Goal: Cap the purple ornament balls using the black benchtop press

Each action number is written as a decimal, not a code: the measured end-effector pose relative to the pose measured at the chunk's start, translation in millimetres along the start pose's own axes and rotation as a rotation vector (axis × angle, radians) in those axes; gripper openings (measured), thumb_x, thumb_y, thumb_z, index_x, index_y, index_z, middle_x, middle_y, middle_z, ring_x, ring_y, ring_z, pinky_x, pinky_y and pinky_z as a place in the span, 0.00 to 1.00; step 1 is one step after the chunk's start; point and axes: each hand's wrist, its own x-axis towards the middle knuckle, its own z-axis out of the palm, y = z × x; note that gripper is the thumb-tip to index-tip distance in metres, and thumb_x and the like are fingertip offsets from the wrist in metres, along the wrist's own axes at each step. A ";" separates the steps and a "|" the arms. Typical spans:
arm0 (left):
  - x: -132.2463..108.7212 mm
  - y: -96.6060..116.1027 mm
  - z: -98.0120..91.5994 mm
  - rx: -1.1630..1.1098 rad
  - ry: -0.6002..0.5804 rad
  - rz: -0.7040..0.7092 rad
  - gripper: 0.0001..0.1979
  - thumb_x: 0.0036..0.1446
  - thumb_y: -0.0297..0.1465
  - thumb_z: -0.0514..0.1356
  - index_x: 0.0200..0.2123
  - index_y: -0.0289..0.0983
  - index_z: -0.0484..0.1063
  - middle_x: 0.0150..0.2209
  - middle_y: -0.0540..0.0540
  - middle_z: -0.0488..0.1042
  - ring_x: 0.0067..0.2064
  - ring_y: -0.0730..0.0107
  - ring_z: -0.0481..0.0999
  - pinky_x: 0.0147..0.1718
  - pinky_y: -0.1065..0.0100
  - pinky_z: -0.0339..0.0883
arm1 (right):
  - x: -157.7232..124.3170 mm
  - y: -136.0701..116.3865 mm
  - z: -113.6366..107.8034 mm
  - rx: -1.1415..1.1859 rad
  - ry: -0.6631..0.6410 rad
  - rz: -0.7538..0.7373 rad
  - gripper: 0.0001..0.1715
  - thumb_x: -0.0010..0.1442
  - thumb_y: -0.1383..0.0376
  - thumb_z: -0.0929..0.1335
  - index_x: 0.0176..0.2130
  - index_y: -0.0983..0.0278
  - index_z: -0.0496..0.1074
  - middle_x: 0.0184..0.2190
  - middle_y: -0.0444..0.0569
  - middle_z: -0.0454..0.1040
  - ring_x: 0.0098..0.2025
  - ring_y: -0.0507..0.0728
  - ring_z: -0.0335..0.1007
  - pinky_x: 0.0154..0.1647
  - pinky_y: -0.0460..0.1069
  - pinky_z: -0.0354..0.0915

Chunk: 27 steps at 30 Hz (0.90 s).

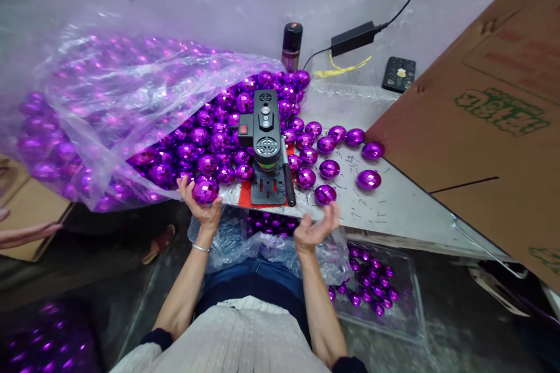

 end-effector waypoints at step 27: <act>-21.7 112.2 -30.2 -1.332 -0.393 -1.399 0.14 0.50 0.36 0.73 0.36 0.36 0.78 0.36 0.49 0.82 0.39 0.70 0.82 0.47 0.67 0.75 | -42.0 -75.3 -28.5 0.332 -0.670 -0.089 0.25 0.67 0.65 0.65 0.62 0.59 0.68 0.59 0.58 0.73 0.60 0.62 0.73 0.59 0.61 0.76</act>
